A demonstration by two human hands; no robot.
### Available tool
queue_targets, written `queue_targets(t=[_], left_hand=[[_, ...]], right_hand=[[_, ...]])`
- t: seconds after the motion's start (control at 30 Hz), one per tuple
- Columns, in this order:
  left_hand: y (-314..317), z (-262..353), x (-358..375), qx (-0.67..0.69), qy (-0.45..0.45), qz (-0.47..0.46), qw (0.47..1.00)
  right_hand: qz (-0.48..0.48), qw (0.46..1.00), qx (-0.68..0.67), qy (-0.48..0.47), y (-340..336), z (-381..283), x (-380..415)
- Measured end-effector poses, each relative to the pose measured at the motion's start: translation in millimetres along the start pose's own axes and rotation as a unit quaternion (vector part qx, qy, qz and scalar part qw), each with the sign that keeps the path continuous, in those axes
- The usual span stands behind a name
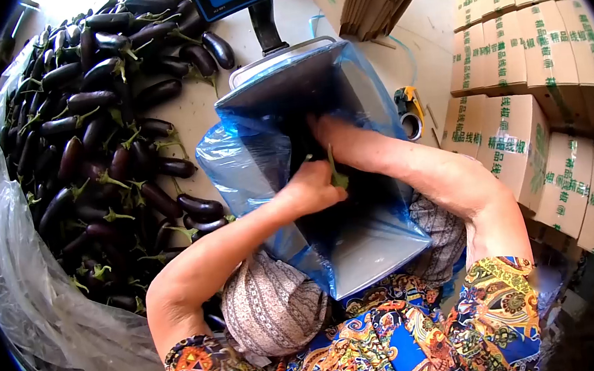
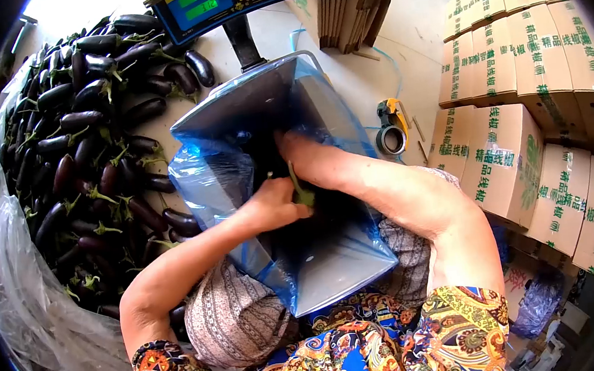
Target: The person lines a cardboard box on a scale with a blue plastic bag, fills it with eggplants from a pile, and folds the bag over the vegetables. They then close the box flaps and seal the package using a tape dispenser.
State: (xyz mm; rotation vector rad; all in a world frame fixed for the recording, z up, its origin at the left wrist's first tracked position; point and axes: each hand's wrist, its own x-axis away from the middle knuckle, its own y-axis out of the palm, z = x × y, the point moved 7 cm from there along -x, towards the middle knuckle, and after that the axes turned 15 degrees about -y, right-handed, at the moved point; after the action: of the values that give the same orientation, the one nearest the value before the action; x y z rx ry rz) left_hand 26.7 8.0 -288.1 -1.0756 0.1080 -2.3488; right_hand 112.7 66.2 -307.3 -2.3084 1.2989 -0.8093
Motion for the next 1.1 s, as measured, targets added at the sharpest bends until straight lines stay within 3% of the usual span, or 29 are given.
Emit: queue_targets(t=[0.07, 0.2, 0.23, 0.27, 0.3, 0.33, 0.37, 0.4, 0.5, 0.53, 0.57, 0.63, 0.7, 0.73, 0.83, 0.87, 0.97, 1.0, 1.1], left_hand=[[13.3, 10.3, -1.1, -0.118, -0.003, 0.073, 0.99], [-2.4, -21.8, -10.5, 0.133, -0.158, 0.02, 0.978], [-9.2, -15.4, -3.0, 0.132, -0.168, 0.028, 0.976], [-16.0, -8.2, -0.5, -0.022, -0.085, 0.15, 0.985], [-16.8, 2.5, 4.8, -0.176, 0.002, 0.265, 0.948], [-17.8, 2.6, 4.4, -0.233, -0.007, 0.282, 0.931], [-19.9, 3.1, 2.6, -0.291, -0.016, 0.296, 0.91], [-21.4, 3.6, 0.9, -0.348, -0.023, 0.306, 0.886], [-20.1, 4.7, 3.4, -0.389, 0.051, 0.138, 0.909], [-27.5, 9.5, 6.9, -0.336, 0.06, 0.077, 0.937], [-36.2, 12.2, 13.5, -0.287, 0.125, 0.098, 0.945], [-81.1, 48.8, 63.8, -0.134, 0.15, 0.151, 0.968], [-112.1, 57.7, 99.3, -0.047, 0.14, 0.187, 0.971], [-121.4, 47.2, 108.2, -0.028, 0.123, 0.222, 0.967], [-136.5, 16.9, 135.4, 0.046, 0.084, 0.302, 0.949], [-135.7, 0.3, 140.2, 0.096, 0.078, 0.318, 0.94], [-115.8, -75.2, 137.2, 0.321, 0.023, 0.317, 0.892], [-106.3, -99.8, 135.3, 0.361, -0.011, 0.325, 0.874], [-70.0, -166.4, 130.3, 0.468, -0.055, 0.329, 0.819]], right_hand=[[-0.064, 0.992, 0.064, -0.083, 2.4, 4.0, 4.2], [-0.15, 0.941, 0.183, -0.24, 10.4, -8.1, 3.6], [-0.149, 0.966, 0.149, -0.153, 4.9, -13.2, 3.6], [-0.145, 0.98, 0.115, -0.066, -1.9, -20.2, 4.0], [-0.146, 0.975, 0.151, -0.067, -0.5, -17.6, 2.9], [-0.146, 0.969, 0.186, -0.068, 0.8, -15.0, 1.7], [-0.148, 0.935, 0.286, -0.153, 19.7, 6.6, -0.2], [-0.144, 0.884, 0.379, -0.232, 33.5, 14.6, 1.3], [-0.095, 0.886, 0.436, -0.122, 18.1, -38.8, 12.8], [-0.113, 0.904, 0.394, -0.119, 1.1, -59.4, 14.1], [-0.008, 0.889, 0.433, -0.149, -4.6, -58.1, 11.5], [-0.064, 0.916, 0.391, -0.072, -25.5, -62.2, 7.9], [-0.17, 0.919, 0.353, -0.051, -17.9, -53.1, 15.5], [-0.223, 0.915, 0.335, -0.044, -13.4, -48.9, 20.2], [-0.173, 0.932, 0.317, -0.029, 14.7, -27.6, 23.1], [-0.186, 0.942, 0.278, 0.02, 21.9, -14.1, 14.7], [-0.212, 0.941, 0.264, -0.007, 25.0, -9.6, 1.7], [-0.276, 0.927, 0.249, 0.052, 18.8, -13.3, -2.2], [-0.334, 0.9, 0.27, 0.067, 19.4, 0.0, -11.6]])
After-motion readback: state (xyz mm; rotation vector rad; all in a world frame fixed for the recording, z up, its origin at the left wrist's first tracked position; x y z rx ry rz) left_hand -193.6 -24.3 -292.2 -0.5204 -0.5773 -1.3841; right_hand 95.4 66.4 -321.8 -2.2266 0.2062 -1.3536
